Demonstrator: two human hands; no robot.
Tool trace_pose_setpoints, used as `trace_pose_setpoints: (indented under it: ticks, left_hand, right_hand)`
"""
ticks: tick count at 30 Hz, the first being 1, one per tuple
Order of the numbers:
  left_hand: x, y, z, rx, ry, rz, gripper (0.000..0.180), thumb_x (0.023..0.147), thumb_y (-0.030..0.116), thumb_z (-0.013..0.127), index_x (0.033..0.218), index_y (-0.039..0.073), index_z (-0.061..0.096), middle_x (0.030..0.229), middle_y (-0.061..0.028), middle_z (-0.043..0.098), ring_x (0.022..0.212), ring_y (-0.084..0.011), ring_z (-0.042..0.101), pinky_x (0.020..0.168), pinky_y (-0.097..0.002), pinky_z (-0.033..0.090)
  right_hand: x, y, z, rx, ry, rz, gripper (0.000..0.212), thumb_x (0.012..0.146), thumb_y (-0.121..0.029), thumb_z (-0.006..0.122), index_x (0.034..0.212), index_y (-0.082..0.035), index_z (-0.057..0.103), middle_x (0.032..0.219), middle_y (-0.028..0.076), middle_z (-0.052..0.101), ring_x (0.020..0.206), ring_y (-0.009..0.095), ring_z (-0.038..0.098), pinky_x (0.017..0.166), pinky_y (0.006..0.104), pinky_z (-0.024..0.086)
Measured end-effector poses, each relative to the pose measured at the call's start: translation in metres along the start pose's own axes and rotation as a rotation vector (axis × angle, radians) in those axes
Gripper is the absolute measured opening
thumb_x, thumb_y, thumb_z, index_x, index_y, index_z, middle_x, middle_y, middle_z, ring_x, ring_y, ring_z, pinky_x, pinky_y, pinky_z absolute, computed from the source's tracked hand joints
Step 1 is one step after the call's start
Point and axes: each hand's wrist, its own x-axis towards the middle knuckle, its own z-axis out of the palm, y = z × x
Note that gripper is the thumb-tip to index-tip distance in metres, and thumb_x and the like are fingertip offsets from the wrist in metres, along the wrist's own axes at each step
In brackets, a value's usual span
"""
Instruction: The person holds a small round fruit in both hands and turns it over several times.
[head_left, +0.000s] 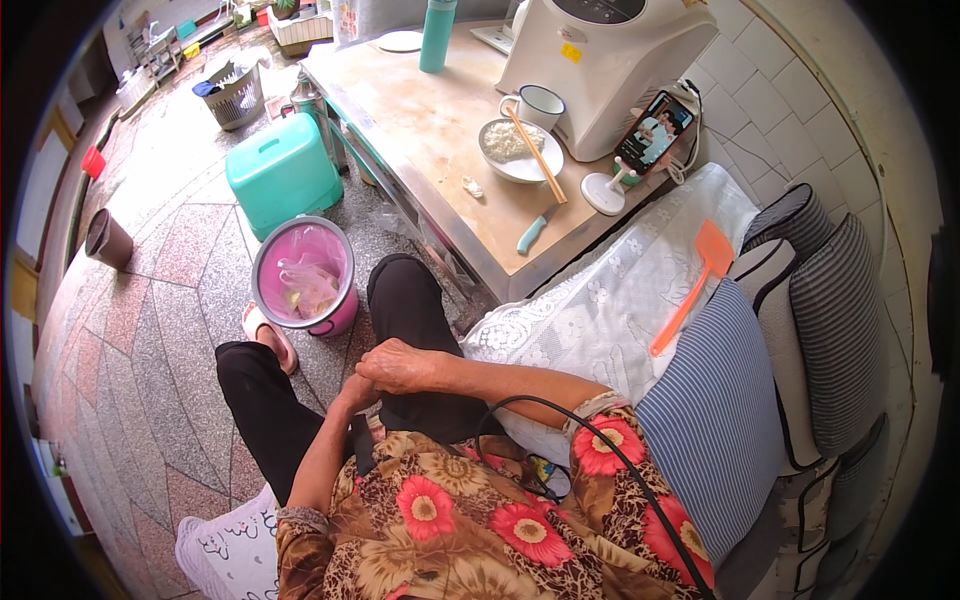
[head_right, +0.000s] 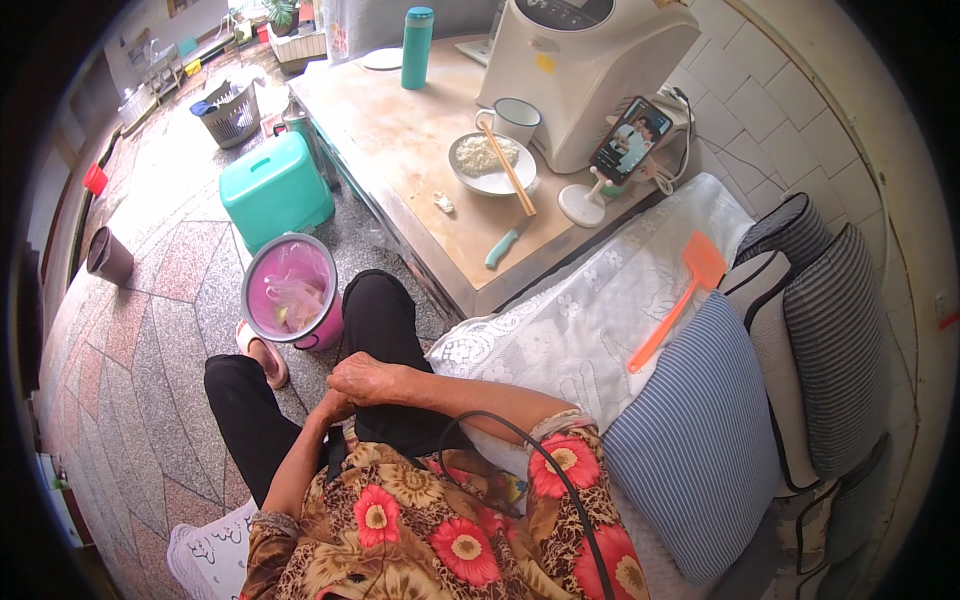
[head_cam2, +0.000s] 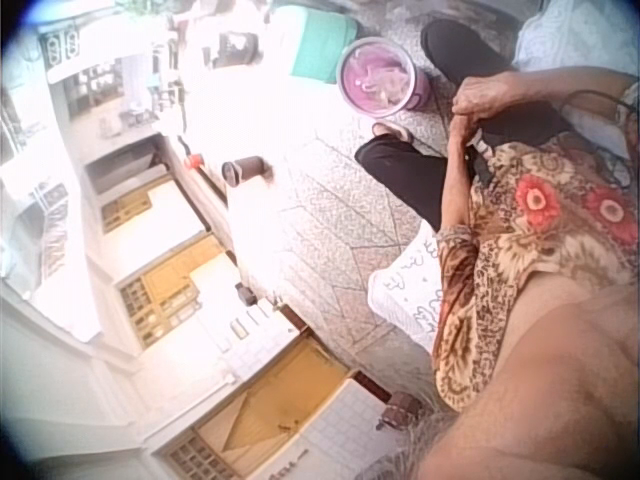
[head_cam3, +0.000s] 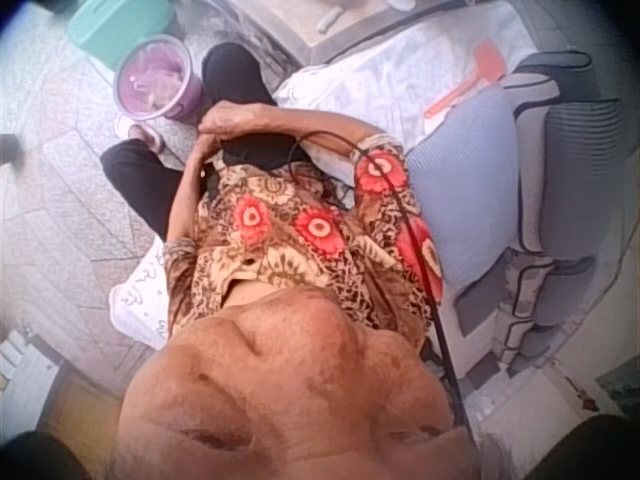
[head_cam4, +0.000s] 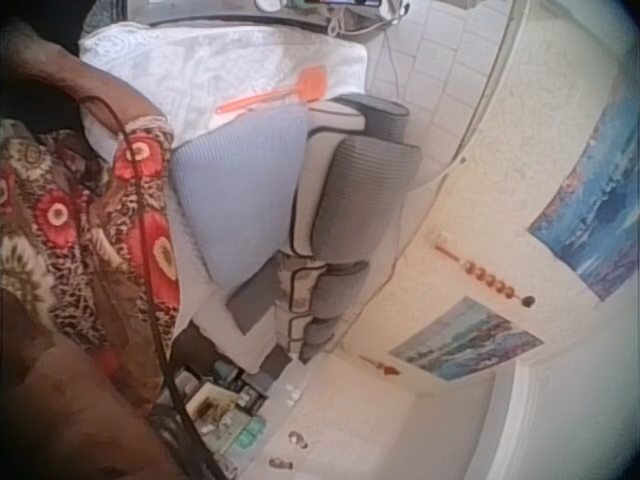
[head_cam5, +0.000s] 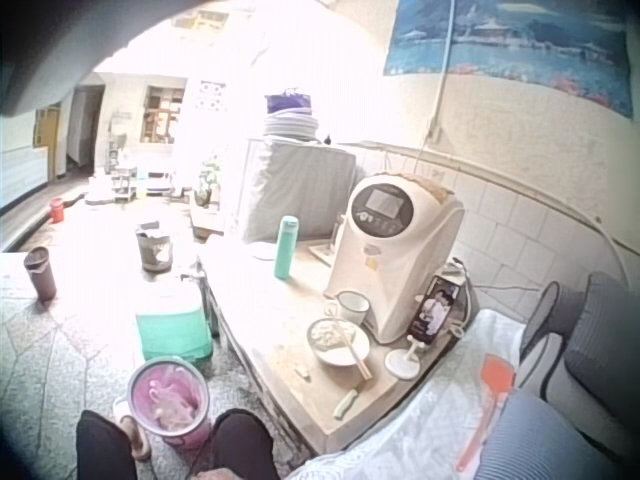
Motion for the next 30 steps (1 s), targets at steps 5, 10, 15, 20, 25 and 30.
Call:
trace_pose_setpoints:
  ticks: [5,10,15,20,25,30]
  left_hand:
    - [0.002,0.012,-0.007,-0.011,0.0,0.024,0.034,0.068,0.011,0.055,0.101,0.005,0.055,0.101,-0.0181,0.056,0.097,-0.0314,0.053,0.079,-0.0385,0.042]
    - [0.0,0.007,-0.006,0.028,-0.001,0.026,0.032,0.069,0.009,0.054,0.1,0.005,0.055,0.1,-0.0185,0.057,0.095,-0.0326,0.053,0.077,-0.0395,0.043]
    - [0.001,0.007,-0.005,0.031,-0.004,0.02,0.031,0.069,0.009,0.053,0.1,0.006,0.055,0.097,-0.0189,0.057,0.093,-0.0335,0.054,0.076,-0.0405,0.043]
    - [0.001,0.008,-0.005,0.03,-0.043,-0.032,0.032,0.069,0.009,0.054,0.101,0.006,0.055,0.101,-0.0167,0.057,0.098,-0.0306,0.052,0.08,-0.0381,0.041]
    - [0.002,0.014,-0.008,-0.013,-0.083,-0.085,0.033,0.069,0.008,0.057,0.102,0.005,0.055,0.107,-0.0129,0.055,0.105,-0.0249,0.048,0.088,-0.0333,0.036]
    - [0.002,0.002,0.0,-0.05,-0.082,-0.105,0.032,0.07,0.009,0.057,0.102,0.005,0.055,0.108,-0.0131,0.055,0.105,-0.0248,0.048,0.088,-0.0334,0.037]
  right_hand:
    - [-0.001,0.001,0.0,-0.003,-0.004,0.008,0.014,0.058,-0.009,0.057,0.068,0.001,0.057,0.065,0.018,0.057,0.068,0.034,0.058,0.056,0.0415,0.045]
    - [0.0,-0.002,-0.002,0.009,0.004,0.004,0.014,0.058,-0.009,0.057,0.067,0.001,0.056,0.066,0.018,0.057,0.068,0.035,0.058,0.056,0.0416,0.045]
    - [0.0,0.0,-0.001,0.003,-0.003,0.005,0.014,0.057,-0.009,0.057,0.067,0.001,0.056,0.066,0.018,0.057,0.068,0.034,0.058,0.056,0.0415,0.045]
    - [0.0,0.0,-0.001,-0.01,-0.034,0.014,0.013,0.059,-0.009,0.057,0.067,0.001,0.055,0.067,0.018,0.057,0.069,0.034,0.058,0.056,0.0411,0.045]
    - [-0.001,-0.002,-0.006,-0.015,-0.074,0.024,0.011,0.062,-0.008,0.056,0.069,0.001,0.052,0.071,0.016,0.056,0.071,0.033,0.057,0.058,0.0403,0.044]
    - [0.0,-0.001,-0.002,-0.003,-0.027,0.009,0.012,0.06,-0.009,0.056,0.068,0.001,0.054,0.067,0.017,0.057,0.069,0.034,0.058,0.056,0.0411,0.045]
